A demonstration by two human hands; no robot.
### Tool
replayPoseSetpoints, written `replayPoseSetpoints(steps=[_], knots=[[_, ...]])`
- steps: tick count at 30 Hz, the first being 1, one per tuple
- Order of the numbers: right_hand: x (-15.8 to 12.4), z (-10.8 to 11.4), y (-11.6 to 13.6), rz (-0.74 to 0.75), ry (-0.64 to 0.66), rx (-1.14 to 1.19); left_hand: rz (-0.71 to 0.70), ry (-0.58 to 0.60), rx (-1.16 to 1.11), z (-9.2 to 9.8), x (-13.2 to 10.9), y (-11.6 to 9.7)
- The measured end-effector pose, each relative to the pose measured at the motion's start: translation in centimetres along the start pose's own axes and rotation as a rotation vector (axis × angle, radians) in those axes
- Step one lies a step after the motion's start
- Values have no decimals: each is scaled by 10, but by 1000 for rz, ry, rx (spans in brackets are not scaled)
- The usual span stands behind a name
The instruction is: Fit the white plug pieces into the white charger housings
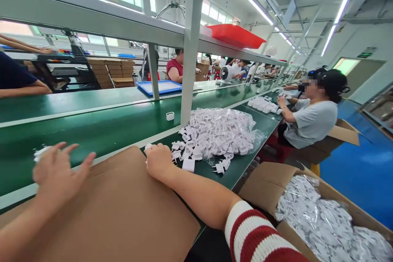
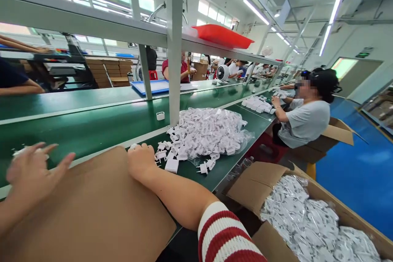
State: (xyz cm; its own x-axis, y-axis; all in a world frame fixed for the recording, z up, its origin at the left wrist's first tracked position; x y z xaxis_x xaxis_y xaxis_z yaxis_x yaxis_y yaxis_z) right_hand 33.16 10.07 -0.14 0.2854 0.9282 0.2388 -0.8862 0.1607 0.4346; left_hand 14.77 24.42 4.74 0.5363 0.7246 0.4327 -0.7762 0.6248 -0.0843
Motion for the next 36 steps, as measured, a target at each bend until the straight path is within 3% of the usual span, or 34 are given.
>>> replayPoseSetpoints(steps=[2,4,7,10,14,20,24,27,32,36], knots=[[1,-1,-2,-2,10,-7,-68,63,-26,-25,-23,-24],[1,-2,-4,-10,25,-18,-225,197,-61,-51,-45,-52],[-1,2,-11,-55,40,-45,-380,308,-69,-68,-62,-72],[-2,15,-11,-47,-26,-31,-409,303,-100,-66,-62,-70],[-9,26,8,102,-167,108,-389,252,-191,-62,-61,-65],[-35,6,35,236,-264,801,-364,303,-397,-55,-73,-70],[-39,-21,26,119,-290,1319,-430,357,-526,-46,-79,-79],[-37,-35,15,0,-324,1542,-436,392,-591,-42,-80,-83],[-34,-44,10,-88,-312,1610,-401,447,-653,-42,-80,-85],[-32,-50,9,-124,-280,1601,-184,491,-701,-54,-75,-66]])
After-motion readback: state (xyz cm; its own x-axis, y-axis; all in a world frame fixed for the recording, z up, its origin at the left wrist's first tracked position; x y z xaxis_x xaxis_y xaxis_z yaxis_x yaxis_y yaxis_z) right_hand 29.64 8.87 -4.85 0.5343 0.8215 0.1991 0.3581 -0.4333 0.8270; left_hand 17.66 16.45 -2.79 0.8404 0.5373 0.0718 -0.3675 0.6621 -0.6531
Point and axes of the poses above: each hand's wrist, its own x-axis towards the middle knuckle, its own z-axis out of the back of the hand, y = z × x, the point moved 10 cm from there along x, towards the middle knuckle, and after that the axes turned 15 degrees about x, right-handed, at the moved point
